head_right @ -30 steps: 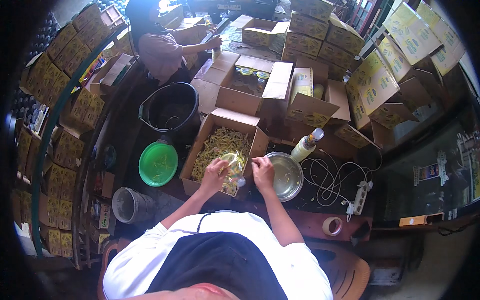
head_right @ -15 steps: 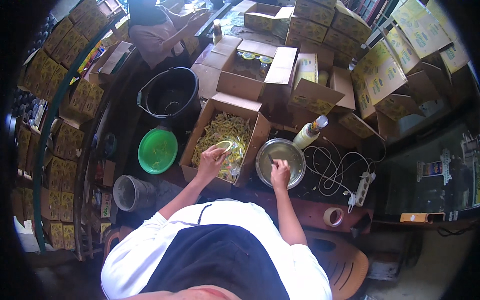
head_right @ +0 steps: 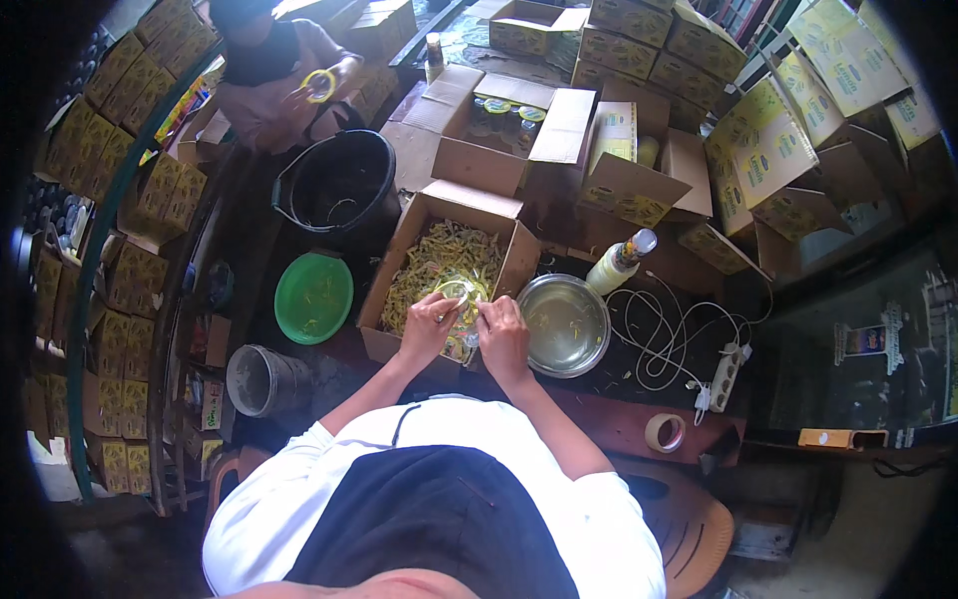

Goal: The person reaches into a cardboard box to pick up small yellow packets, places the packets into a clear plastic bag, and handles a small cup by hand.

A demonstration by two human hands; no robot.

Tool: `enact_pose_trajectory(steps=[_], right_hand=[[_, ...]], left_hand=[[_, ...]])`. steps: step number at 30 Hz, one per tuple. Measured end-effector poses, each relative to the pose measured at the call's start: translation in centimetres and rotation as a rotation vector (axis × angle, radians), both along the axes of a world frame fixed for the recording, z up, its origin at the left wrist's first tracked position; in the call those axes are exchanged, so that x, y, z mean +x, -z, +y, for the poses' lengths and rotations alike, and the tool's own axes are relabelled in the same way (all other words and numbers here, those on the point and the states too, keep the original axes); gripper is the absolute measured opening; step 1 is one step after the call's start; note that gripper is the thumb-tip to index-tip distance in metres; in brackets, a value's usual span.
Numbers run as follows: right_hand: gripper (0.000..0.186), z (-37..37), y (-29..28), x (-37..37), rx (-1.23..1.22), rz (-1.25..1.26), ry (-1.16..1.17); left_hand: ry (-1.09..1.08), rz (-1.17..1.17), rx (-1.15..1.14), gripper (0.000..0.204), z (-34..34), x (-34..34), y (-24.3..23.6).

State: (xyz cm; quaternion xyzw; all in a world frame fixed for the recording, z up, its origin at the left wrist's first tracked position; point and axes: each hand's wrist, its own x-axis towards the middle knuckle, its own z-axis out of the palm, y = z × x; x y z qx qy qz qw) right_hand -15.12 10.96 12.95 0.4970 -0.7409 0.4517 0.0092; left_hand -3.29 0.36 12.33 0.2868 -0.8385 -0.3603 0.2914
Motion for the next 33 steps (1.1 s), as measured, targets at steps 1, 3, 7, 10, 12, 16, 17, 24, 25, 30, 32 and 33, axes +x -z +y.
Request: enact_pose_trajectory(steps=[1,3,7,10,12,16,17,24,25,30,32,33], right_hand=[[0.013,-0.1,0.3,0.0,0.019,0.050,0.000],[0.017,-0.3,0.9,0.0,0.081,0.046,-0.002],[0.018,-1.3,2.1,-0.1,0.147,0.097,-0.014],[0.018,-2.2,2.3,-0.1,0.172,0.044,-0.026],[0.019,-2.7,2.4,0.1,0.203,0.039,-0.049],[0.017,-4.0,4.6,-0.5,0.258,0.139,0.004],[0.016,-4.0,5.1,-1.2,0.317,0.027,0.016],[0.010,-1.5,7.0,-5.2,0.137,-0.327,0.124],[0.011,-0.6,7.6,-6.0,0.127,-0.344,0.151],[0.013,4.8,13.1,-9.1,0.292,-0.274,0.346],[0.012,7.2,15.8,-9.4,0.338,-0.205,0.387],[0.012,8.4,17.2,-9.5,0.472,-0.143,0.371]], left_hand=[[0.003,0.000,0.002,0.017,0.0,0.0,0.2],[-0.014,-0.035,0.039,0.016,-0.1,0.0,0.8],[-0.017,0.019,-0.008,0.015,-0.4,0.1,1.4],[-0.040,-0.003,0.003,0.015,-0.7,0.4,1.4],[-0.061,-0.001,0.042,0.015,-0.9,0.6,1.6],[0.044,0.061,-0.040,0.016,0.1,0.8,1.3],[0.050,0.056,-0.038,0.016,0.2,0.7,1.0],[0.062,0.067,-0.053,0.020,-2.6,1.4,1.0],[0.065,0.067,-0.056,0.020,-2.6,1.4,0.7],[0.030,-0.016,-0.073,0.021,-2.1,1.1,-0.5],[0.027,0.000,-0.027,0.022,-1.9,0.9,-0.4],[0.042,0.005,-0.059,0.025,-2.1,0.7,0.1]])
